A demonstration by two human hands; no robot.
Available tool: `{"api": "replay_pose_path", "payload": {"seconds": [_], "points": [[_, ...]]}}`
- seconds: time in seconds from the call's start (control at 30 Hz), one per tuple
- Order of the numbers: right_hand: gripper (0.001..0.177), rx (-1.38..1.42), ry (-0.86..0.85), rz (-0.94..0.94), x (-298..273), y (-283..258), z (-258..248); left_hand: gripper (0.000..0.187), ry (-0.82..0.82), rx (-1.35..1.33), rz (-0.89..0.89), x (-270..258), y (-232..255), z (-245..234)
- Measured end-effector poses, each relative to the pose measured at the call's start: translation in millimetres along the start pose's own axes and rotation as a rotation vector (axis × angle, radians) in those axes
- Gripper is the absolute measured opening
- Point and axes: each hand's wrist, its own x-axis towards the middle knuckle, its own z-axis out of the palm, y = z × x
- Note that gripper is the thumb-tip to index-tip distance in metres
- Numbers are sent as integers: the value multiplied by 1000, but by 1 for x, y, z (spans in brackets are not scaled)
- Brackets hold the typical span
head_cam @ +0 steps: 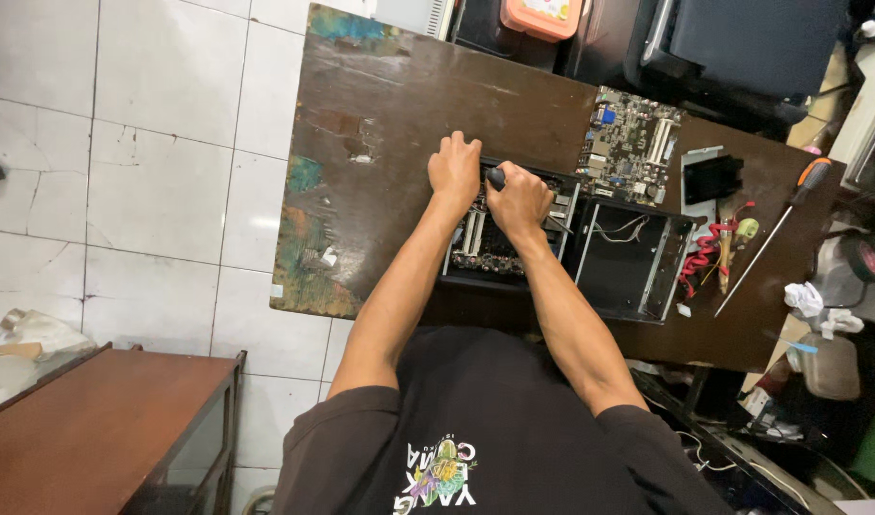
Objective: The person uses a screwdriver to remove screws from a motherboard and then places it on the table. They then use the screwdriver to remove screws from a computer case and adjust internal components.
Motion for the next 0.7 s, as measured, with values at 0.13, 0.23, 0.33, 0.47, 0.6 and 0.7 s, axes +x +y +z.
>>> {"api": "replay_pose_path", "payload": {"seconds": [0.13,0.23,0.33,0.47,0.6,0.7], "points": [[19,-12,42,-31,-2,1,-1,14,5,22,-3,-1,1,0],[20,0,60,-68,1,5,-7,14,9,13,2,3,-1,6],[19,-52,-53,-95,5,6,-13,14,-7,10,6,2,-3,1],[20,-10,-93,-59,4,4,-27,15,-27,-10,6,-3,2,-17],[20,106,-206,-95,-8,-5,-59,17,-51,-17,8,0,0,-10],[27,197,-147,-220,-10,11,-55,14,-47,1,12,5,-5,8]]}}
